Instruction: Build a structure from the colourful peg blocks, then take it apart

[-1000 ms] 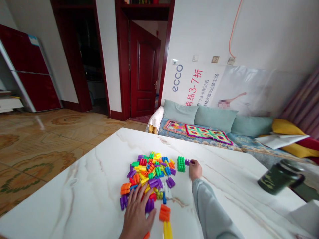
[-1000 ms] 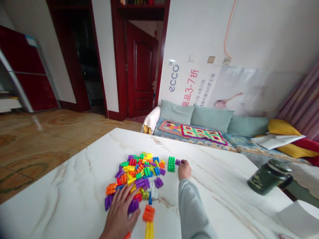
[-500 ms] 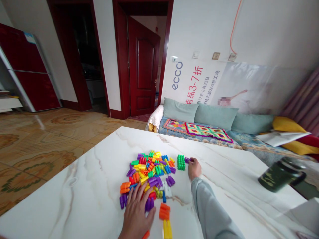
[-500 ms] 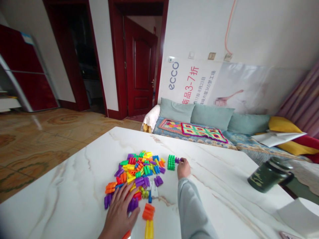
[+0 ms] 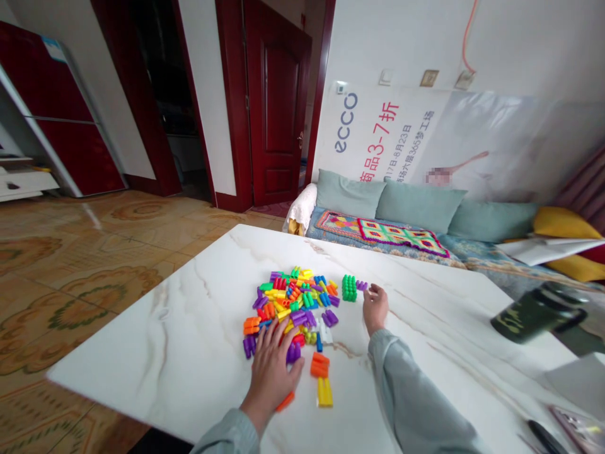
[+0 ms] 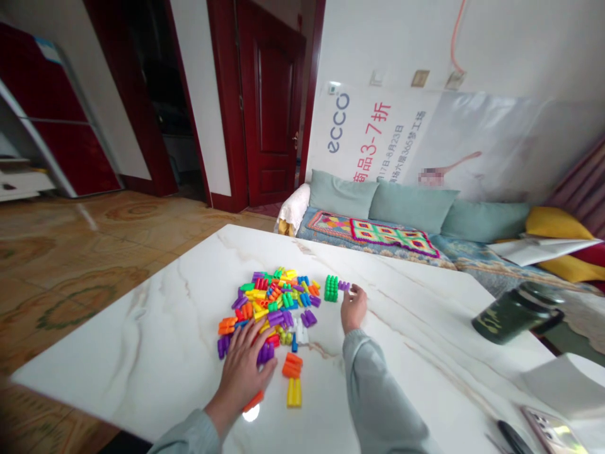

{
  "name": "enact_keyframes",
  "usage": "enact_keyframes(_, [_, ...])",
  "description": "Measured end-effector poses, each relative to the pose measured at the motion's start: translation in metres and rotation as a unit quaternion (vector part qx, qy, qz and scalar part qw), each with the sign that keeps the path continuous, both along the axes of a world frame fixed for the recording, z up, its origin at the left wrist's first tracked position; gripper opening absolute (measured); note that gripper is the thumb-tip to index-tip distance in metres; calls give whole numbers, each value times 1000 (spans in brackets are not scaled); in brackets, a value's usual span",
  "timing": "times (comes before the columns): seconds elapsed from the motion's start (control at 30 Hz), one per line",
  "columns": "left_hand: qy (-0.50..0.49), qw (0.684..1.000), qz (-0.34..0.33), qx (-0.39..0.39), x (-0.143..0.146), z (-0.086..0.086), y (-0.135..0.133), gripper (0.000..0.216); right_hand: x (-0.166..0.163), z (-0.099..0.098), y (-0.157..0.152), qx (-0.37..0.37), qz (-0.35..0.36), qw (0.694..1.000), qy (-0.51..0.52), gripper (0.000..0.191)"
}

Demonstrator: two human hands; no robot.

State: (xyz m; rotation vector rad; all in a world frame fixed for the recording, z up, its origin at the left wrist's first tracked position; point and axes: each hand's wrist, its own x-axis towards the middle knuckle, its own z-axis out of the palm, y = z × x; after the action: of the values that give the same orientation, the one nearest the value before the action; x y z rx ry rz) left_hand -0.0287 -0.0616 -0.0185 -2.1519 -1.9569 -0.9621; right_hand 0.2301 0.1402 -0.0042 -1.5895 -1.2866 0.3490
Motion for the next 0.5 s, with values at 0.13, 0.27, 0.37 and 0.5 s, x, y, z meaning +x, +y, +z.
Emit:
enact_keyframes(0.13, [-8, 1000, -3, 2, 1, 4, -1, 57, -22, 7, -61, -6, 163, 986, -25, 34])
enact_keyframes(0.27, [-11, 1000, -6, 7, 1, 3, -2, 58, -39, 9, -123, -22, 287, 955, -73, 16])
enact_keyframes(0.37, [-13, 1000, -9, 3, 1, 2, -1, 59, -46, 8, -151, -28, 317, 940, -121, 13])
enact_keyframes(0.5, [-20, 1000, -12, 5, 1, 3, -1, 58, -52, 5, -155, 2, 294, 946, -137, 13])
